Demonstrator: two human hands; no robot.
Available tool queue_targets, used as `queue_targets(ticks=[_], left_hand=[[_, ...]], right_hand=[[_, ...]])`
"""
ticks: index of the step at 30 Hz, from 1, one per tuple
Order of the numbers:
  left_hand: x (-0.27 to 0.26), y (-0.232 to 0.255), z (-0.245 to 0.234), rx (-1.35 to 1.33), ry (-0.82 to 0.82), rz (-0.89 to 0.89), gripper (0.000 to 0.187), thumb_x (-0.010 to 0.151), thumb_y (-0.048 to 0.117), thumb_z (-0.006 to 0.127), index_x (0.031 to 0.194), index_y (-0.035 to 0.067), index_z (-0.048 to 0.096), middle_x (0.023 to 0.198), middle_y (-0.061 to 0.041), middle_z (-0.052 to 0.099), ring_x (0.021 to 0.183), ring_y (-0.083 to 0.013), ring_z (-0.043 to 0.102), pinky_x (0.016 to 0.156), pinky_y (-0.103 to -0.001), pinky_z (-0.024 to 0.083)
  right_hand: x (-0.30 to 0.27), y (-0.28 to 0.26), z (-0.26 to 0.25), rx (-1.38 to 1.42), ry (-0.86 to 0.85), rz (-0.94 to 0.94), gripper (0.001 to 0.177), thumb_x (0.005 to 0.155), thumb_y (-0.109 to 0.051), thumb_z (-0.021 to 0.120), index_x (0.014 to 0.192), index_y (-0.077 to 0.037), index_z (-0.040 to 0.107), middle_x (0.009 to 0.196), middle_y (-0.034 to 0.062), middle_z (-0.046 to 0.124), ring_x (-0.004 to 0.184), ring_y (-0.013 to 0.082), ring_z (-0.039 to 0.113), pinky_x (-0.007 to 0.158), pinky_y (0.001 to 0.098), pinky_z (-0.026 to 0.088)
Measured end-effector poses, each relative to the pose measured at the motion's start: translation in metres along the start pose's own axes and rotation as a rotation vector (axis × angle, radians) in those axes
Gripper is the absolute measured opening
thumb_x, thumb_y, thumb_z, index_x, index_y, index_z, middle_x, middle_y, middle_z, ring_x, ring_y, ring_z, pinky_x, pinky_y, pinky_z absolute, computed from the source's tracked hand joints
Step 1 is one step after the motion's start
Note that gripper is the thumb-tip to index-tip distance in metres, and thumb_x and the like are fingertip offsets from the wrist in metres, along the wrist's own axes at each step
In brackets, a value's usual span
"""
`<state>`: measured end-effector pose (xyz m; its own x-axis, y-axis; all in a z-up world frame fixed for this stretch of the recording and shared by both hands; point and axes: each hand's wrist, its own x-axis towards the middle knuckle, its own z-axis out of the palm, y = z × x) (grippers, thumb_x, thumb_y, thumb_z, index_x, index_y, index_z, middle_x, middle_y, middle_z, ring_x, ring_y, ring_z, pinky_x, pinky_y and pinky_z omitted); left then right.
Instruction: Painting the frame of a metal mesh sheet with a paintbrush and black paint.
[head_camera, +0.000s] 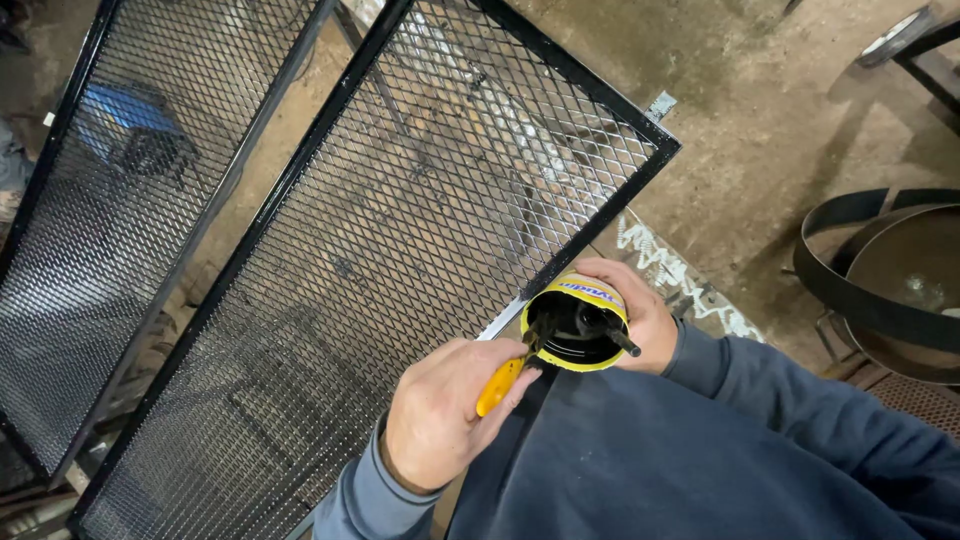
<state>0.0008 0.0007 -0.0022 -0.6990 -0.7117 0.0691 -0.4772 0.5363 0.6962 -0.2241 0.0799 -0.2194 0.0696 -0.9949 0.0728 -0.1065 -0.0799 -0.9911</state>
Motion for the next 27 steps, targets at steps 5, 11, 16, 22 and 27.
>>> queue_targets(ticks=[5,11,16,22,27], left_hand=[[0.002,0.002,0.002,-0.002,-0.007,-0.005,0.031,0.084,0.010,0.084,0.109,0.003,0.066,0.095,-0.009,0.073,0.079,-0.0259,0.072,0.069,-0.033,0.057],[0.002,0.002,0.004,-0.002,0.010,-0.002,0.032,0.084,0.010,0.085,0.109,0.004,0.067,0.096,-0.010,0.074,0.080,-0.0264,0.072,0.070,-0.033,0.058],[-0.017,-0.011,0.016,0.011,0.066,-0.033,0.032,0.081,0.011,0.087,0.106,0.006,0.068,0.095,-0.008,0.074,0.078,-0.0240,0.071,0.069,-0.033,0.058],[-0.087,-0.067,0.069,-0.741,0.688,-0.510,0.010,0.101,0.006,0.068,0.107,0.003,0.061,0.095,-0.014,0.074,0.071,-0.0173,0.068,0.066,-0.031,0.059],[-0.127,-0.116,0.097,-1.024,0.955,-0.766,0.020,0.104,0.012,0.056,0.115,-0.004,0.063,0.090,-0.013,0.071,0.073,-0.0163,0.068,0.064,-0.031,0.059]], right_hand=[[-0.004,0.003,0.001,0.029,0.003,0.023,0.087,0.073,-0.028,0.092,0.145,-0.004,0.048,0.139,0.0106,0.060,0.127,0.0220,0.062,0.106,0.0341,0.049],[-0.005,0.002,-0.003,0.019,-0.011,0.029,0.089,0.072,-0.027,0.092,0.146,-0.004,0.048,0.140,0.0108,0.057,0.127,0.0219,0.062,0.106,0.0342,0.049],[-0.007,0.004,-0.009,0.017,-0.026,0.000,0.091,0.071,-0.026,0.091,0.147,-0.004,0.047,0.141,0.0107,0.057,0.129,0.0231,0.059,0.107,0.0355,0.047],[-0.003,0.013,-0.010,0.134,-0.027,0.042,0.094,0.070,-0.014,0.090,0.150,-0.005,0.041,0.137,0.0090,0.060,0.126,0.0221,0.061,0.109,0.0348,0.047],[-0.001,0.022,-0.017,0.486,0.021,0.270,0.088,0.076,0.002,0.084,0.151,-0.003,0.037,0.135,0.0078,0.063,0.123,0.0186,0.064,0.107,0.0363,0.054]])
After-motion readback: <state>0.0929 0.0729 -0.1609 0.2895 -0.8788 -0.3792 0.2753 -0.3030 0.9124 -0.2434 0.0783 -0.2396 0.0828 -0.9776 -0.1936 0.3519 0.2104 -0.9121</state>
